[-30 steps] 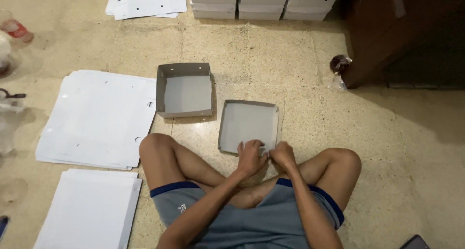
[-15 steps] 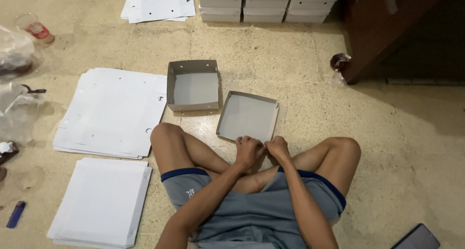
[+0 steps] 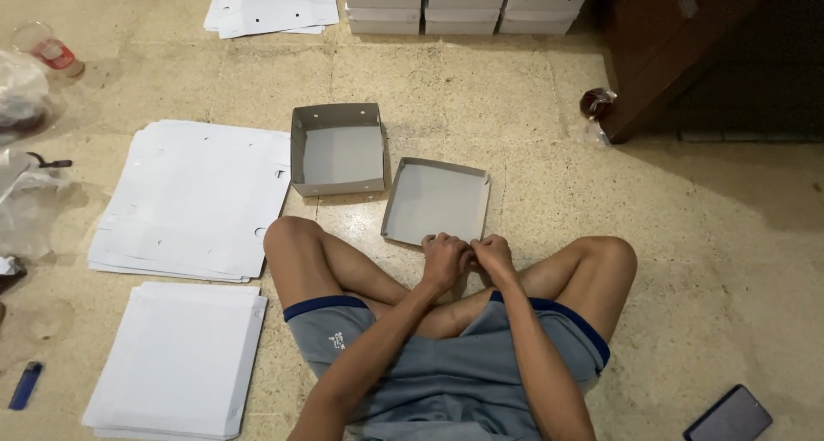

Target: The person sits on the floor and assembles a white cardboard box by folding the flaps and securing them with small fasteners. They then place a flat white sheet into the box and close the lid.

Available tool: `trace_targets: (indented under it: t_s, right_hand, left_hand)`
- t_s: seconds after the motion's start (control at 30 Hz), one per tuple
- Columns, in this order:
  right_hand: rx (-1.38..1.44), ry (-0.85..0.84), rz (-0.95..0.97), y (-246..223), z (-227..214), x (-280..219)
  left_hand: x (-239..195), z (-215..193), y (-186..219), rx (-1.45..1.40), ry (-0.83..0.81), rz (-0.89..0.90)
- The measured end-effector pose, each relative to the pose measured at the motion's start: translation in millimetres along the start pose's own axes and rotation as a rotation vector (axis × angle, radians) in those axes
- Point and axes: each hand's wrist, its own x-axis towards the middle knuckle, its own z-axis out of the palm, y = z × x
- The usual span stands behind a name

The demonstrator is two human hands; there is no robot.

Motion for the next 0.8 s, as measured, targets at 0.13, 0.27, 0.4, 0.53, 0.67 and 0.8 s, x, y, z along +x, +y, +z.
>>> trace_targets:
  t_s: [0.13,0.27,0.4,0.53,0.67,0.8]
  right_hand:
    - [0.115,-0.008,-0.003,2.5,0.4,8.2]
    - [0.227,-0.013,0.006,-41.1,-10.0,-35.5]
    - [0.365,-0.038,0.007,-56.2,-16.6,-49.6]
    - [0.377,-0.037,0.000,-52.5,-10.7,-40.6]
    - [0.494,-0.077,0.016,-57.3,-16.0,-49.7]
    - [0.545,-0.081,0.037,-50.1,-11.4,-43.8]
  left_hand:
    - [8.2,-1.7,1.6,-0.038,-0.003,-0.051]
    - [5.6,-23.2,21.4,-0.073,0.104,-0.113]
    - [6.7,-30.9,29.2,-0.079,0.270,-0.142]
    - [6.4,-33.9,22.3,-0.145,0.288,-0.127]
    - [6.4,-30.3,18.2,-0.143,0.268,-0.153]
    - [5.5,-27.0,12.4,-0.184,0.268,-0.182]
